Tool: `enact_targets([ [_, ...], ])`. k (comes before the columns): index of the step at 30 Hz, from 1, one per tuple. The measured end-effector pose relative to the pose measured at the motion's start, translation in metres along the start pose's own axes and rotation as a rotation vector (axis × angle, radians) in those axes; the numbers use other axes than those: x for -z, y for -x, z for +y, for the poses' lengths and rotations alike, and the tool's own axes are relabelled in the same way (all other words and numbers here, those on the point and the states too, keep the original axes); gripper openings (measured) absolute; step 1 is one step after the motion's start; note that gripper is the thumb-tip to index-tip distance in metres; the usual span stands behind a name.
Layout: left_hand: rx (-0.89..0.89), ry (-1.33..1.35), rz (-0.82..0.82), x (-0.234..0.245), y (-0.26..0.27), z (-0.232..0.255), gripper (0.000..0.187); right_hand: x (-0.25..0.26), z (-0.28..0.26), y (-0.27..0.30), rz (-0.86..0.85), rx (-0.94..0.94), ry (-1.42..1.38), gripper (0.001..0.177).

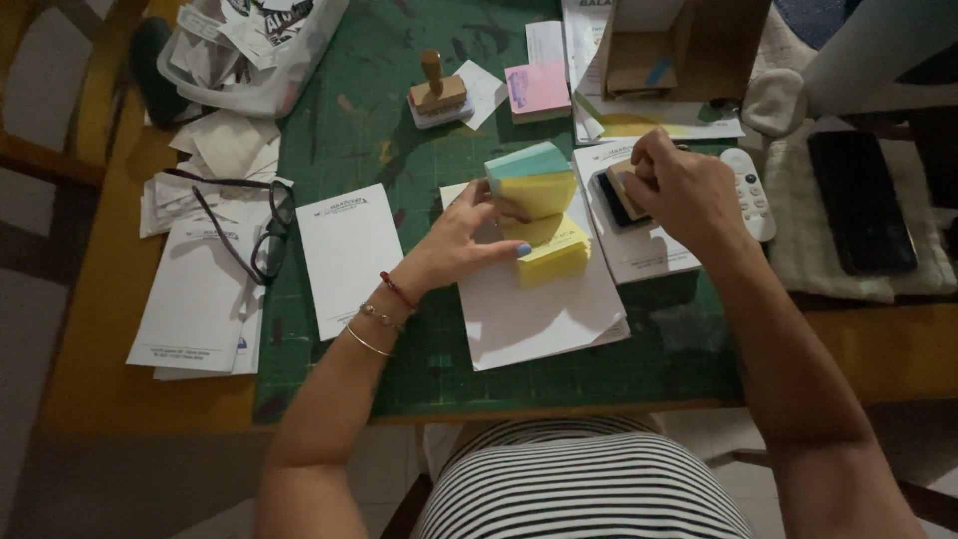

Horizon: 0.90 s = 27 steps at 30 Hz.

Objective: Using a rubber stamp and ink pad to mark individual pages in a small notepad or stack of cards.

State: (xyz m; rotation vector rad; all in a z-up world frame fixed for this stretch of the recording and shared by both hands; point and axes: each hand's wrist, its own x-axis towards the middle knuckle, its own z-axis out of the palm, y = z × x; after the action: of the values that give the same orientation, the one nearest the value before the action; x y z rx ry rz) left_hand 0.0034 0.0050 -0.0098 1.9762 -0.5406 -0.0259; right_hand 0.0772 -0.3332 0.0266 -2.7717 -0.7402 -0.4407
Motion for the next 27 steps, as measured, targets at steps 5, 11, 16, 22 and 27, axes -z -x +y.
enact_targets([
  [5,-0.034,-0.007,-0.033,0.003,0.002,-0.003,0.048,0.002,-0.001,0.000,-0.048,-0.018,0.016,0.030],
  [11,-0.081,-0.007,-0.003,0.001,-0.001,-0.009,0.043,0.002,-0.001,0.000,-0.053,-0.021,-0.006,0.029],
  [16,-0.084,0.003,0.004,0.003,-0.001,-0.005,0.045,0.012,-0.007,0.000,-0.085,-0.031,-0.011,0.031],
  [22,0.022,-0.027,-0.104,0.009,-0.001,0.012,0.047,0.016,-0.012,-0.002,-0.112,-0.007,0.039,0.027],
  [27,0.012,-0.025,-0.128,0.011,-0.001,0.013,0.040,0.018,-0.012,0.000,-0.082,0.033,0.017,0.029],
])
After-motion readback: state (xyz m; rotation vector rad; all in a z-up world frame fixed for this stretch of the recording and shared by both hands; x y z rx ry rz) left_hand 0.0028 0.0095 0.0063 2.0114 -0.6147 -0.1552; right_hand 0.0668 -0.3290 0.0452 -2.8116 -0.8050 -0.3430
